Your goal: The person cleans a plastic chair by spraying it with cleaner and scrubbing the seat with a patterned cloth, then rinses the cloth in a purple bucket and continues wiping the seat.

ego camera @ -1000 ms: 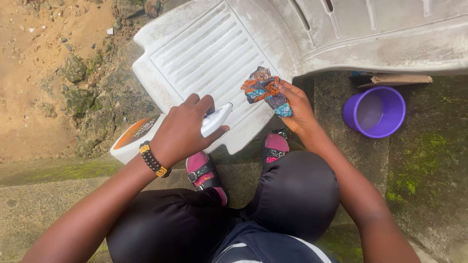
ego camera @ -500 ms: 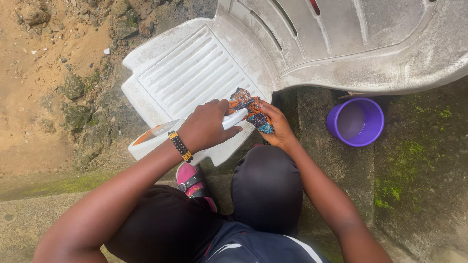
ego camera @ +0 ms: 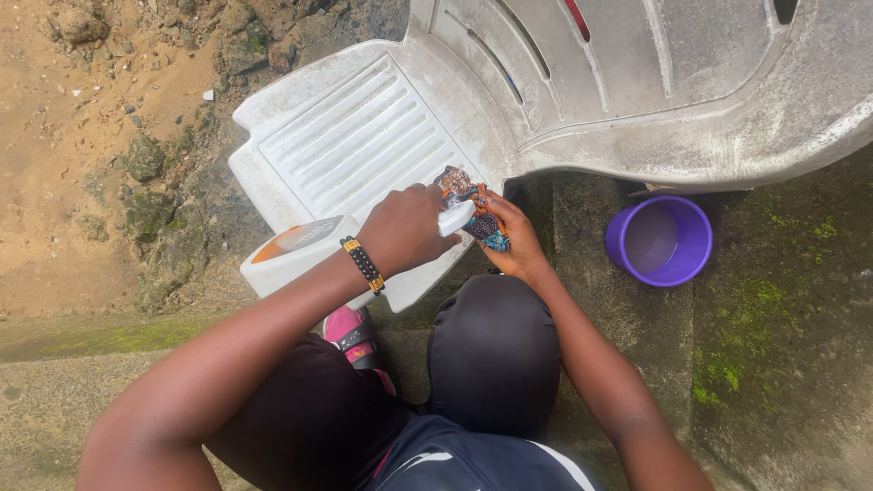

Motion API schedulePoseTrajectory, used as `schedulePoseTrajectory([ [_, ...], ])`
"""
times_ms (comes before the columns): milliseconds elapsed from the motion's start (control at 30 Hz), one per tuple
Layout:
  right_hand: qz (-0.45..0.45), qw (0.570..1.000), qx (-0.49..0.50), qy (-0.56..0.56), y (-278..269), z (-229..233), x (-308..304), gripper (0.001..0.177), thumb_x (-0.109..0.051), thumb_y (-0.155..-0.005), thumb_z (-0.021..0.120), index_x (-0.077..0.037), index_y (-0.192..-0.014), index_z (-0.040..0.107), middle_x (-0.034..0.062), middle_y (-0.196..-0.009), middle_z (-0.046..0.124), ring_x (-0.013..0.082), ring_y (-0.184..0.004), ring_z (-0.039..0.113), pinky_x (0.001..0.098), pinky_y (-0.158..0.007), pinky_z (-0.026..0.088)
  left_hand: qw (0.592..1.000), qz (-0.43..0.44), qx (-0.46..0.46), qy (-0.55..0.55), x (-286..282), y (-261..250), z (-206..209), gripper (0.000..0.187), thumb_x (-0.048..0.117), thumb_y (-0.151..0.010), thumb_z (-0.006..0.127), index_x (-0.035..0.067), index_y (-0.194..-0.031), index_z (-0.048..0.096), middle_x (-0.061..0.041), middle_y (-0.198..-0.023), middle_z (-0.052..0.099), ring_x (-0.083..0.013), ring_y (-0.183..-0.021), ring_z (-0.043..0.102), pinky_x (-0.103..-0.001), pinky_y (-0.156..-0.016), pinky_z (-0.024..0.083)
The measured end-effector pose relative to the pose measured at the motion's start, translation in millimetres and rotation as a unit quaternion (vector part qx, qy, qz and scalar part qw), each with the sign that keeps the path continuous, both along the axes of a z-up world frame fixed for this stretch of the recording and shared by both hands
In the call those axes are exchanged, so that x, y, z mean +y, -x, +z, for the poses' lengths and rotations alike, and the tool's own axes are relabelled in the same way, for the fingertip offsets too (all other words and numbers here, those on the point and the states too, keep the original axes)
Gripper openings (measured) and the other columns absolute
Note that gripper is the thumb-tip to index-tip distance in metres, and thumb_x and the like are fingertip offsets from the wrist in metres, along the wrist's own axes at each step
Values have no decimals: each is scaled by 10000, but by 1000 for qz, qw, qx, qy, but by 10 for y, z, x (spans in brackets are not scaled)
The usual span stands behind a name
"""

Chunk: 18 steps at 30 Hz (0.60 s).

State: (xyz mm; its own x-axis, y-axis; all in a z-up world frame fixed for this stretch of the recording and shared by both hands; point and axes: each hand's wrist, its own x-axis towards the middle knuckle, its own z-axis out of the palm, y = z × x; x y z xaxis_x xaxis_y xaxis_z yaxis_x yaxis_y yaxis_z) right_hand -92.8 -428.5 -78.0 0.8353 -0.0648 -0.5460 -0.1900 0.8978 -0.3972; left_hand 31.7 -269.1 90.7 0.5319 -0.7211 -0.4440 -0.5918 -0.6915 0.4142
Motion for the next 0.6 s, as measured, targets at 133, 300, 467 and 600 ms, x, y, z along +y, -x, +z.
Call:
schedulePoseTrajectory([
  [133, 9, 1000, -16, -1, -27, 55, -10, 359, -180, -1007, 596, -19, -1327, 618, 59, -1129, 718, 131, -996, 697, 311, -897, 564, 1000, 13, 0, 0, -40, 46, 56, 585, 426, -781, 827, -22, -1081, 602, -231, -998, 658, -411, -892, 697, -477, -773, 569],
  [300, 10, 1000, -22, 2, -62, 149, -33, 377, -176, -1014, 593, -2, -1349, 600, 74, -1149, 709, 131, -1003, 696, 308, -908, 563, 999, 19, 23, -24, -58, -7, 48, 601, 447, -789, 836, -26, -1083, 609, -238, -1011, 651, -410, -911, 691, -470, -808, 561],
  [467, 4, 1000, -12, 1, -117, 156, -20, 400, -157, -1002, 585, 18, -1361, 583, 95, -1172, 700, 145, -1031, 702, 316, -946, 575, 999, 34, 23, -22, -38, -43, -1, 571, 444, -799, 826, -20, -1070, 634, -220, -1013, 684, -393, -949, 694, -465, -842, 557],
  [600, 6, 1000, -2, 12, -132, 126, -20, 388, -149, -992, 583, 9, -1347, 581, 94, -1163, 706, 158, -1024, 704, 323, -911, 580, 999, 47, 19, -14, -10, -66, 10, 607, 449, -769, 844, -29, -1074, 627, -240, -1014, 667, -403, -937, 686, -462, -840, 552],
])
